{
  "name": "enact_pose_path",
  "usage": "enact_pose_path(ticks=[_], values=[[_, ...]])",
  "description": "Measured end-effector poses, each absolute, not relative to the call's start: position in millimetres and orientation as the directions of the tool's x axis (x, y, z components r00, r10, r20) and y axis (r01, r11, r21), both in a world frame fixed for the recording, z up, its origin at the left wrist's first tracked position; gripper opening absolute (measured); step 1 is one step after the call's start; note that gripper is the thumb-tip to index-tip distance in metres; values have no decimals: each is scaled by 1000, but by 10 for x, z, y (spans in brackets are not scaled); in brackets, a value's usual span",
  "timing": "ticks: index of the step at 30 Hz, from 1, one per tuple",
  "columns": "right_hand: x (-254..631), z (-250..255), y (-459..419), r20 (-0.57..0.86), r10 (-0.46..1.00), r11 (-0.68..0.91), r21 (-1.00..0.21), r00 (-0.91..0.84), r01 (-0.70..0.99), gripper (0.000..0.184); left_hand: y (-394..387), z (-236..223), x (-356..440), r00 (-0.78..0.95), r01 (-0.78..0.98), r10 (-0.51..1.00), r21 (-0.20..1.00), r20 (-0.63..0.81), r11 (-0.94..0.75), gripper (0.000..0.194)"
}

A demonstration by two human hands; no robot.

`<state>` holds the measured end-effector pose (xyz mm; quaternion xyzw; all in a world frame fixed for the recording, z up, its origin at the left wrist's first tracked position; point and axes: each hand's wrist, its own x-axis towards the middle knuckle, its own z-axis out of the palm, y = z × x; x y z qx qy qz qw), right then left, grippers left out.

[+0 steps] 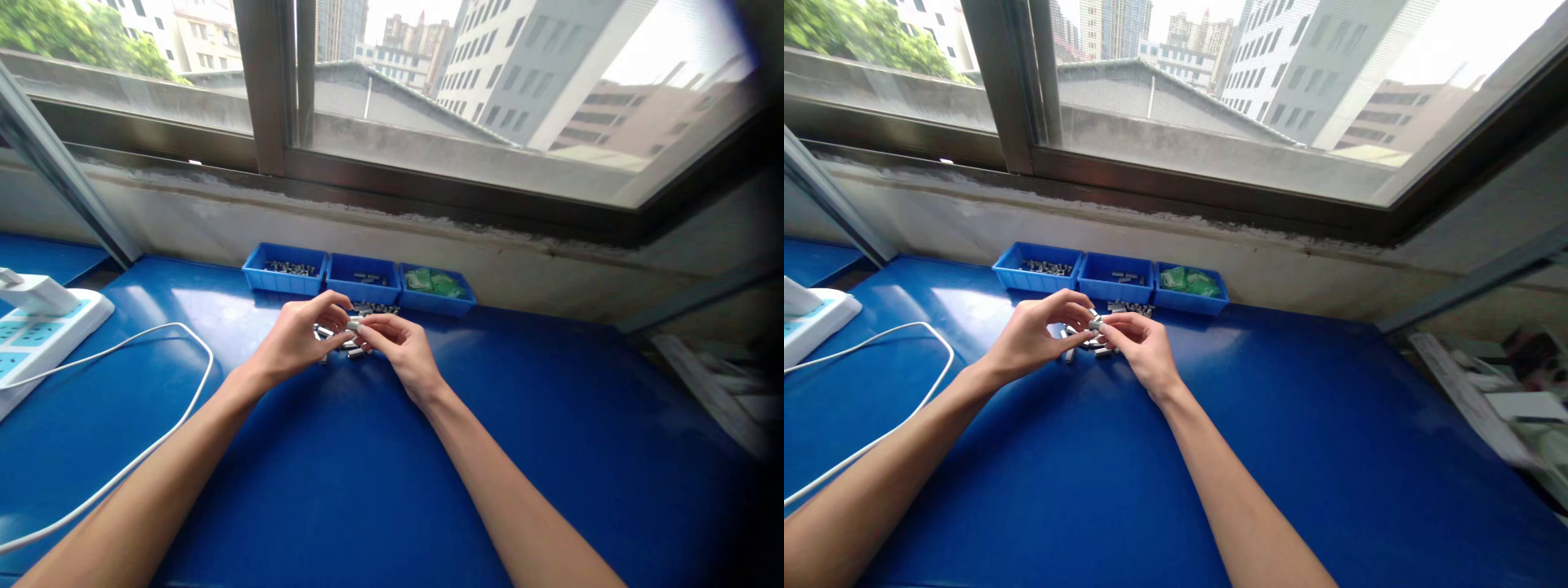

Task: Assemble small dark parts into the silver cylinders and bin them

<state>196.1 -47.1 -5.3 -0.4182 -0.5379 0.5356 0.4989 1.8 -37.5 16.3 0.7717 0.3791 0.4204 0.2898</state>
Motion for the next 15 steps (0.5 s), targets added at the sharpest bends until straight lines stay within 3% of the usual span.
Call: enact_pose_path(ticks=[3,7,11,15], values=[[1986,-58,-340,164,986,164,-986,6,-27,29,-365,155,-8,372,443,815,686,444,-576,26],[2012,20,-65,362,916,319,-918,173,235,28,-378,138,-26,597,512,691,470,407,-719,15],[2029,91,179,507,843,340,-760,179,554,22,-391,97,-8,719,512,618,360,318,-780,16],[2049,60,303,534,832,299,-660,150,689,16,-379,66,9,730,538,620,316,288,-781,13]])
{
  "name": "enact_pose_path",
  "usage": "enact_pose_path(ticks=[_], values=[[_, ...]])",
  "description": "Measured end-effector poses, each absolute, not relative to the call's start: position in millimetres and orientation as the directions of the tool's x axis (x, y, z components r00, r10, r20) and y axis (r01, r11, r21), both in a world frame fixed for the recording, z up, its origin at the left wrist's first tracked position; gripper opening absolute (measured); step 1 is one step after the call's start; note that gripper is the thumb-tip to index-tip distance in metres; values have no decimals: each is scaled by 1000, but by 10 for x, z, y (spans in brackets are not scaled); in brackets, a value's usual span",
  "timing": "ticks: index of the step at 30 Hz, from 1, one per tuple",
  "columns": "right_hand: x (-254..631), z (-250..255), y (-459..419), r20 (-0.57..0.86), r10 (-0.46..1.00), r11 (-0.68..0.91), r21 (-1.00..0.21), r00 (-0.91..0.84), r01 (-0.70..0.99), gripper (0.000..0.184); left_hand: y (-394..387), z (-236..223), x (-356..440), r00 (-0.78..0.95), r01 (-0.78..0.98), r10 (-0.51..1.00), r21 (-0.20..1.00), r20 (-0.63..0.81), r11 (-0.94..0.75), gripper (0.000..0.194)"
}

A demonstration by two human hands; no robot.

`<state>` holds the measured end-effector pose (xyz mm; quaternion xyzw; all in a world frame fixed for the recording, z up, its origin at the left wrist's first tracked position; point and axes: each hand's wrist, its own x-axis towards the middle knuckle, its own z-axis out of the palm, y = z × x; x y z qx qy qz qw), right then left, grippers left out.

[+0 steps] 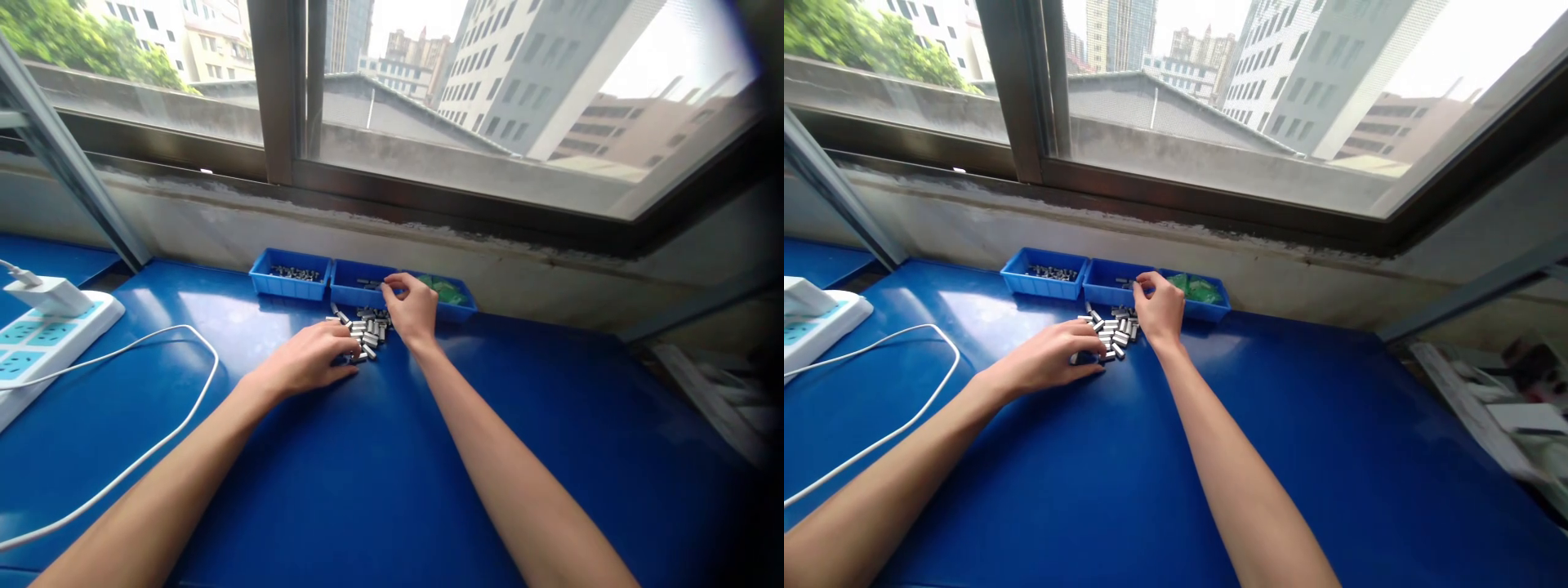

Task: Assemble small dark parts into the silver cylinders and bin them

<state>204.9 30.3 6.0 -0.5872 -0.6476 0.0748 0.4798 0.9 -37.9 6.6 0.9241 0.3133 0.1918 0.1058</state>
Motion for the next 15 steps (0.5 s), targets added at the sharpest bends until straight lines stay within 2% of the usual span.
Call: enact_pose_path(ticks=[6,9,12,15], values=[[2041,91,240,558,816,310,-642,151,701,16,-376,31,22,726,548,631,325,272,-771,11],[2019,119,76,564,809,348,-686,165,639,18,-390,9,35,703,564,653,340,281,-753,15],[2021,66,-143,510,842,353,-769,178,533,22,-401,-5,56,701,564,652,334,290,-755,26],[2056,-33,-329,438,884,336,-837,163,431,25,-401,-11,77,717,561,637,307,283,-769,22]])
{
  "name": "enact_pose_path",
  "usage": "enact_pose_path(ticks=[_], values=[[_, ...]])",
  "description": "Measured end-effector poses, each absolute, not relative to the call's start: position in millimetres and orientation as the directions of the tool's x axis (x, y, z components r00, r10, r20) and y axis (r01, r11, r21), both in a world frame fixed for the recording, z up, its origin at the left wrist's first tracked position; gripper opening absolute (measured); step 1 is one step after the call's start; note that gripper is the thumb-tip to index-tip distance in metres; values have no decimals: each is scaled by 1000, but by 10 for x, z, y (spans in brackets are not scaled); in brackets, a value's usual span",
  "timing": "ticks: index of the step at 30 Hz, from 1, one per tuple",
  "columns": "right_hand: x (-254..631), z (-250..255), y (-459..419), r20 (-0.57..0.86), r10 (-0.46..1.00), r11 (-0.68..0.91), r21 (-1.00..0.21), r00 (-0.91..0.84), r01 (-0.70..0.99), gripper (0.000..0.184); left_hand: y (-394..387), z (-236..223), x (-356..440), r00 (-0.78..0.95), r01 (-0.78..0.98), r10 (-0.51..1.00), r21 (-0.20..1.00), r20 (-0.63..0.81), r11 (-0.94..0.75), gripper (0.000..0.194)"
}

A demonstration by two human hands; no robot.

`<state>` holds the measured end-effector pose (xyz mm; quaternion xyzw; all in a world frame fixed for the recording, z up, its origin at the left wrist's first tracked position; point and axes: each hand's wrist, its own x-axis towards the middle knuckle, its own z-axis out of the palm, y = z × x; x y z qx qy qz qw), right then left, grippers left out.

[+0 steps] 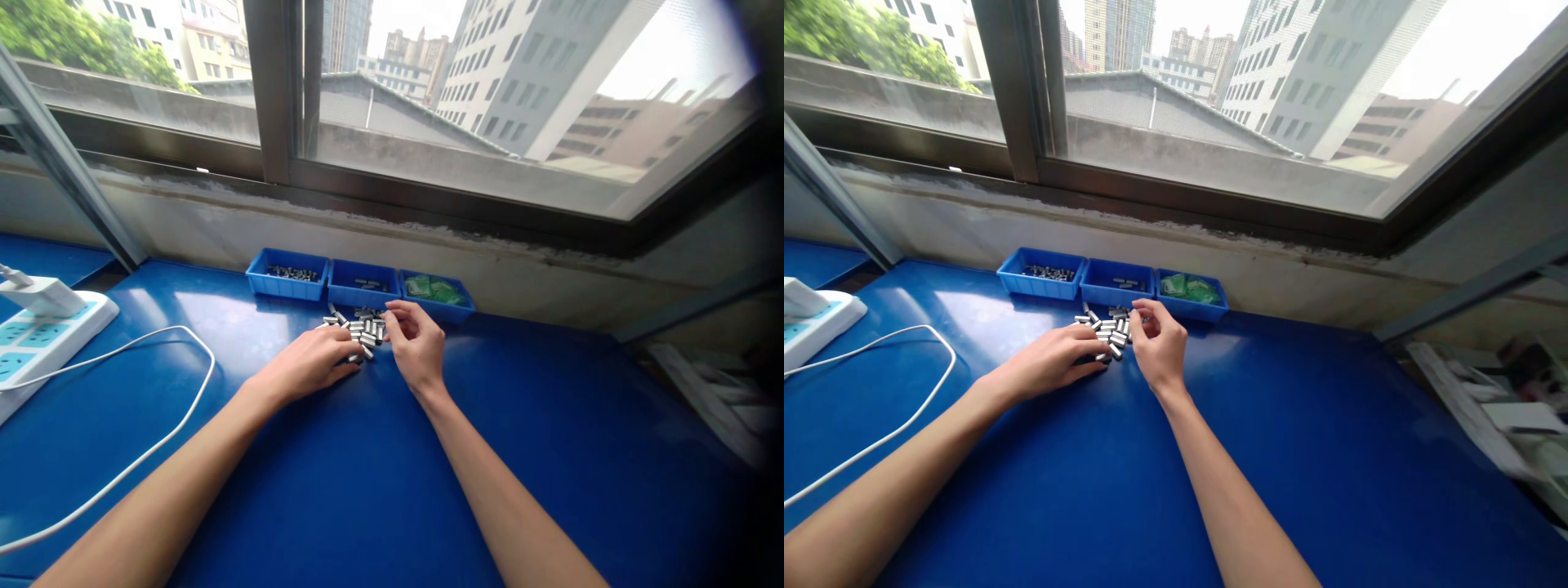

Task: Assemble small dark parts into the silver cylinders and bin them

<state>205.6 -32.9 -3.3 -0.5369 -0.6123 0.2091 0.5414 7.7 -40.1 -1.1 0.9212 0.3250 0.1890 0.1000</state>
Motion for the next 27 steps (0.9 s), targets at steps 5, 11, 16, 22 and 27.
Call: enact_pose_path(ticks=[5,11,16,22,27], values=[[2078,-107,-429,358,924,306,-902,133,305,26,-391,-21,90,702,590,657,292,275,-753,17],[1997,-66,-483,342,939,316,-893,27,321,22,-380,-1,110,576,509,718,517,390,-689,17],[1981,-12,-542,328,943,330,-888,-61,321,22,-368,50,120,355,376,824,740,441,-558,15],[1968,-11,-520,212,957,243,-959,-199,148,27,-375,36,135,312,276,836,798,452,-535,19],[1957,-37,-453,161,968,171,-985,-192,35,27,-379,30,153,322,272,829,794,457,-543,19]])
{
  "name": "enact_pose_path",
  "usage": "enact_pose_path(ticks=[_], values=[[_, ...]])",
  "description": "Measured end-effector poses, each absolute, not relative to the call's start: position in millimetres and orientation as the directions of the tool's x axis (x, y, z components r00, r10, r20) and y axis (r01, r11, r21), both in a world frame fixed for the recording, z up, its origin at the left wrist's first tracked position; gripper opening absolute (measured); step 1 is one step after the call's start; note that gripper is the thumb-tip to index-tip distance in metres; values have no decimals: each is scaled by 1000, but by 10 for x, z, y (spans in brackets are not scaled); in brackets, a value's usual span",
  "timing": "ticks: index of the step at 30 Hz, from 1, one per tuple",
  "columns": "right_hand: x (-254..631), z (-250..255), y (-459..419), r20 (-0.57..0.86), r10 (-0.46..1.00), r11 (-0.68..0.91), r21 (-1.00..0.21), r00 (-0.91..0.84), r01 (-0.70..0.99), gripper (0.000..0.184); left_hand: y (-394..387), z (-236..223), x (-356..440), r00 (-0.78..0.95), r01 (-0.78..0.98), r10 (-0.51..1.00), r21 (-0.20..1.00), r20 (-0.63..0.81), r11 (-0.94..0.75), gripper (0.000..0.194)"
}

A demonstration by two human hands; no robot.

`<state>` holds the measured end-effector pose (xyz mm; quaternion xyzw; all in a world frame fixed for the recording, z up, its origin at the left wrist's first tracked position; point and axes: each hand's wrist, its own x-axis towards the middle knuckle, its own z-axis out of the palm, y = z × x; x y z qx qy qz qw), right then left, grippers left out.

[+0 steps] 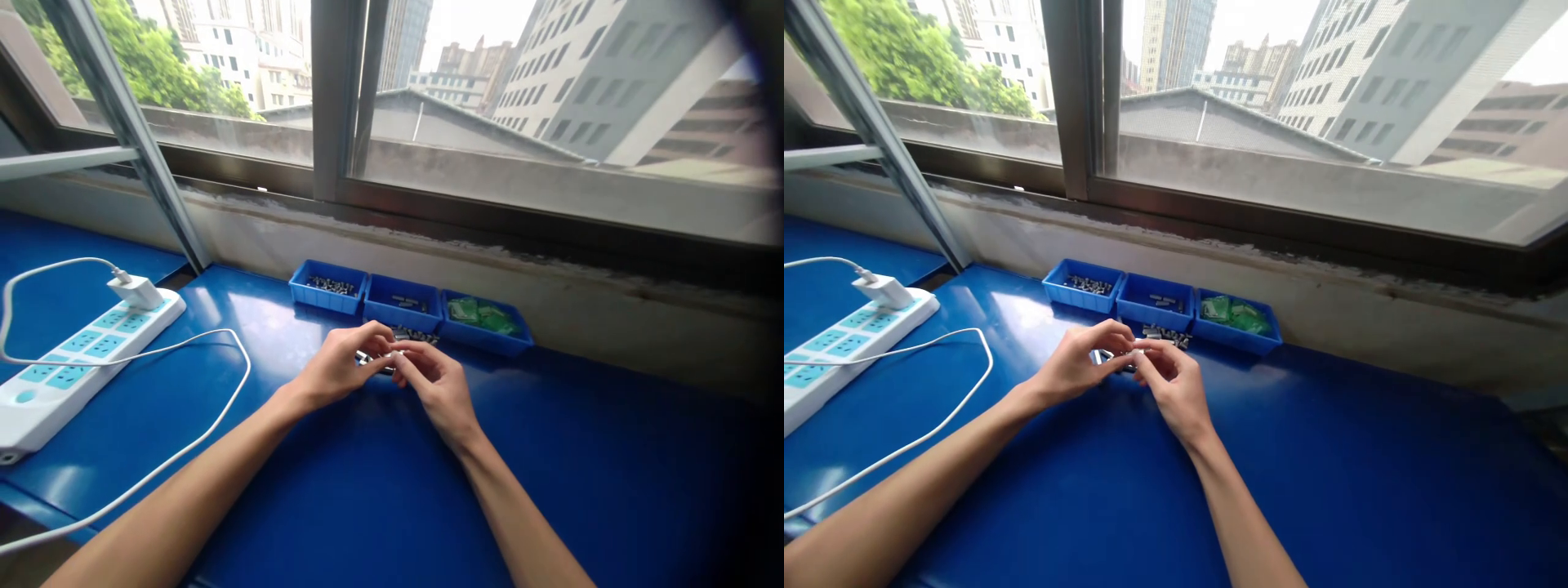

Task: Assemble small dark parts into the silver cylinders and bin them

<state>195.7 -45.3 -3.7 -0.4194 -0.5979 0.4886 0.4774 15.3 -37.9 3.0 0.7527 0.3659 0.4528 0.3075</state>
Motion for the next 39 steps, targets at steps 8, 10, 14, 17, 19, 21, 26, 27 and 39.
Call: enact_pose_path(ticks=[8,10,14,17,19,21,26,27,39], values=[[1984,-74,-419,136,980,131,-990,-145,-44,26,-368,48,114,347,337,805,737,481,-586,18],[1987,-73,-416,149,984,146,-989,-102,-33,26,-361,59,87,351,411,795,682,494,-605,22],[1993,-13,-290,213,976,210,-975,50,67,27,-333,70,-5,365,566,798,567,479,-599,22],[2004,72,-77,303,938,278,-948,167,155,27,-315,66,-74,491,629,773,450,402,-634,21],[2011,123,56,330,927,296,-935,176,195,30,-311,58,-101,548,647,756,392,357,-654,22],[2015,155,125,334,927,298,-933,173,204,38,-309,51,-112,575,654,750,367,326,-661,20],[2039,115,-57,316,946,289,-924,74,252,25,-298,48,-111,588,662,752,356,299,-659,18],[2049,87,-123,319,947,297,-918,44,265,23,-299,53,-107,584,666,755,357,298,-655,17],[2135,-97,-413,292,954,270,-932,63,241,23,-343,108,-52,634,655,696,245,337,-715,12]])
